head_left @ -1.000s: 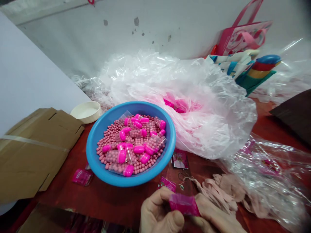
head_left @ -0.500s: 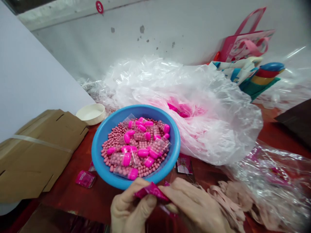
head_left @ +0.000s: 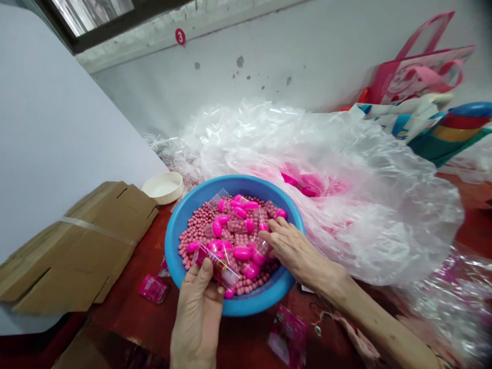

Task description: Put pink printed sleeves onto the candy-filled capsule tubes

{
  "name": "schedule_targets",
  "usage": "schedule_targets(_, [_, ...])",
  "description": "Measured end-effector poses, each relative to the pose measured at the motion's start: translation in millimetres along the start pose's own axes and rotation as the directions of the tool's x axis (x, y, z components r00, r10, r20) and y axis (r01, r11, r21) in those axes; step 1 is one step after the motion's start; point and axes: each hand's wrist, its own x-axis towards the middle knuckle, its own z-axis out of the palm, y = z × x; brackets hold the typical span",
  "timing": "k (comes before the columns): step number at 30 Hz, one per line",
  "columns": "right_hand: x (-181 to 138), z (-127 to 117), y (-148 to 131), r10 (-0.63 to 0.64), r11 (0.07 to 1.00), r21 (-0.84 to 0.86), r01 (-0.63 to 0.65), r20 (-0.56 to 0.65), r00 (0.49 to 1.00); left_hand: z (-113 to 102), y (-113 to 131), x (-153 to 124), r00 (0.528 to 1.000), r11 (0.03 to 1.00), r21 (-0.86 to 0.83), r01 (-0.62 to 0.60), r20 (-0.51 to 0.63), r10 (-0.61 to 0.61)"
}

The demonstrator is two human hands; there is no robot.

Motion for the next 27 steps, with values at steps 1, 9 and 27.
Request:
schedule_targets(1, [-0.9,1.8,0.5,-0.009,1.0,-0.002,0.009,-0.013,1.0,0.1,0.4,1.7,1.0,1.0,-0.008,-0.002,-0.007,0.002])
schedule_targets(9, [7.0,-28.1,-27.5,0.12,0.992,0.042,-0.115,-0.152,0.981,1.5,-0.7,14.7,0.999,0.998,-0.068,-0.015,-0.047,0.012])
schedule_targets(27, [-3.5,-21.0,-104.9,0.459,0.885,0.171,-0.434,-0.487,0.743,18.9,-33.9,2.2,0.998,0.99,-0.13,-0.052,0.039,0.058])
